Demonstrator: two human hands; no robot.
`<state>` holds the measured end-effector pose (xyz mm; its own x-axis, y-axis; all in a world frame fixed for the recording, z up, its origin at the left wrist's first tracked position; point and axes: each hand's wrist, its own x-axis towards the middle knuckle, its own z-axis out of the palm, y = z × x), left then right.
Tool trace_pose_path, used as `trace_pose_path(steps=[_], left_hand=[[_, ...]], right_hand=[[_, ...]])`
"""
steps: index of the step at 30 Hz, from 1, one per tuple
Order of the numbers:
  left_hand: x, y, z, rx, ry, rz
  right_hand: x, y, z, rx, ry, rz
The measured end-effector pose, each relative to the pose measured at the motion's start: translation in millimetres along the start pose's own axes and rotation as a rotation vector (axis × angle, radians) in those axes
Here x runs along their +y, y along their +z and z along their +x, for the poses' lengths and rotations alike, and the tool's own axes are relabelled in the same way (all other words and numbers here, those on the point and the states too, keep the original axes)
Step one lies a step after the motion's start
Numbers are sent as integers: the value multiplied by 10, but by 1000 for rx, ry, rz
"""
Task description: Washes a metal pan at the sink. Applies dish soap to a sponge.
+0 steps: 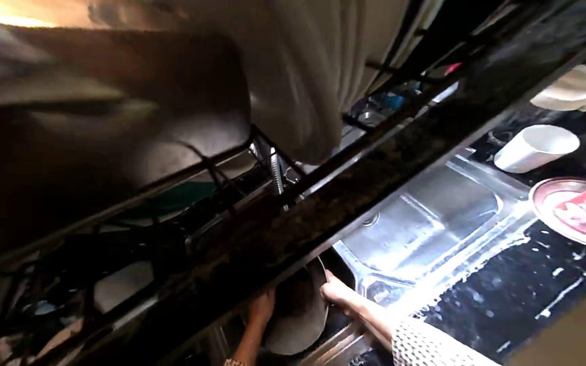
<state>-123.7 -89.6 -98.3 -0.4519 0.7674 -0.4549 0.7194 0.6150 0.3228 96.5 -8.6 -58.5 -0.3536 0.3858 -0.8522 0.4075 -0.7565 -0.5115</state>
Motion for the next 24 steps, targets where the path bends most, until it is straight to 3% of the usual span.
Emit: trace_pose_path(steps=[4,7,10,13,17,20,24], left_hand=[[546,-50,79,299,44,-97],[1038,107,97,312,142,-184],[1239,192,-164,65,348,-378],[970,114,-511,-285,555,-463],[398,-206,-574,-442,357,-45],[127,-314,-301,-266,215,130],[378,-252,66,64,181,-33]], right_hand=[[-13,86,-378,19,-53,92],[-109,100,-468,39,-120,37],[-206,-38,-454,69,-193,-28],[-253,-198,-509,113,-134,69],[-177,-194,-579,126,-49,123],[-60,-77,-602,66,-127,117],[-72,38,-574,-17,-114,89]])
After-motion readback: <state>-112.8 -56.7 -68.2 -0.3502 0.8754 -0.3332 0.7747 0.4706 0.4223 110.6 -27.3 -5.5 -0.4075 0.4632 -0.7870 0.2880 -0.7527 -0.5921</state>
